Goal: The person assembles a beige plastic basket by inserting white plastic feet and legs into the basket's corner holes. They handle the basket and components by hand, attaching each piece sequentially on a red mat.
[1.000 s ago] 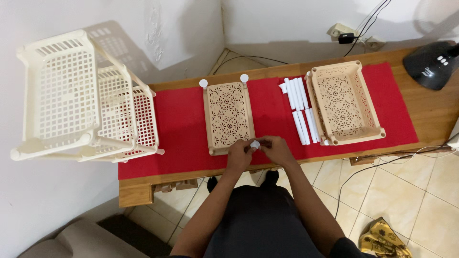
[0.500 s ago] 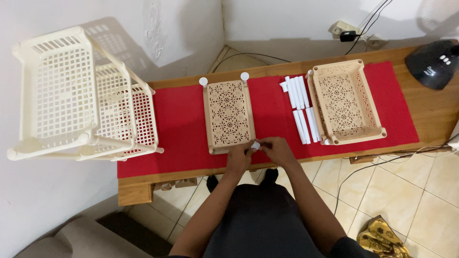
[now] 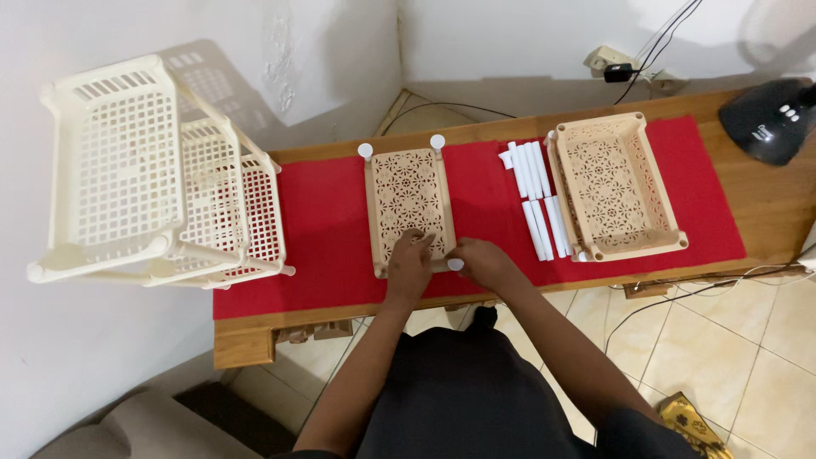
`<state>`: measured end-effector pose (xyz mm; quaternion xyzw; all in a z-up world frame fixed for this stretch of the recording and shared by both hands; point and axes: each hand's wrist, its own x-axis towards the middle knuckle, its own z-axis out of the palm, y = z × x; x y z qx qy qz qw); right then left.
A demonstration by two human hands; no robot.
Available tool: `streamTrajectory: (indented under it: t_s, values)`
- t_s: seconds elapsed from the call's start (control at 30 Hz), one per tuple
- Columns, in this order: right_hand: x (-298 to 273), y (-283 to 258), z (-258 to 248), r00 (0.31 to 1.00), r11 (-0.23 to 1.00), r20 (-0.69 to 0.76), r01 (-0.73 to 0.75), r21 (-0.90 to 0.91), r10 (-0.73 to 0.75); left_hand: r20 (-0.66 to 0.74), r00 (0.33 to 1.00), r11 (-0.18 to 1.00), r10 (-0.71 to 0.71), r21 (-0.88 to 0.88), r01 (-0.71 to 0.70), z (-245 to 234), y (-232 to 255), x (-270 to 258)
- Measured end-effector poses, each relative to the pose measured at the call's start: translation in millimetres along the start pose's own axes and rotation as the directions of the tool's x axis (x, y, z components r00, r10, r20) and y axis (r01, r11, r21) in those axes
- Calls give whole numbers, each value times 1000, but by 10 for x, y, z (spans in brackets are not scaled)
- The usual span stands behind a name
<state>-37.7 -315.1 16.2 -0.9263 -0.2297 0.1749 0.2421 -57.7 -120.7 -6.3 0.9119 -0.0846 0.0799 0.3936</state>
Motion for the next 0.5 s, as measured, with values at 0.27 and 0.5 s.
streamTrajectory:
  t_s: [0.27,0.5]
  values:
    - [113,68,277,999,978,33,-1,-209,8,90,985,976,-148,-150,160,43,-162,7]
    - [111,14,497,949,959,-188,-272,-78,254,76,988,987,-132,-87,139,29,-145,-41]
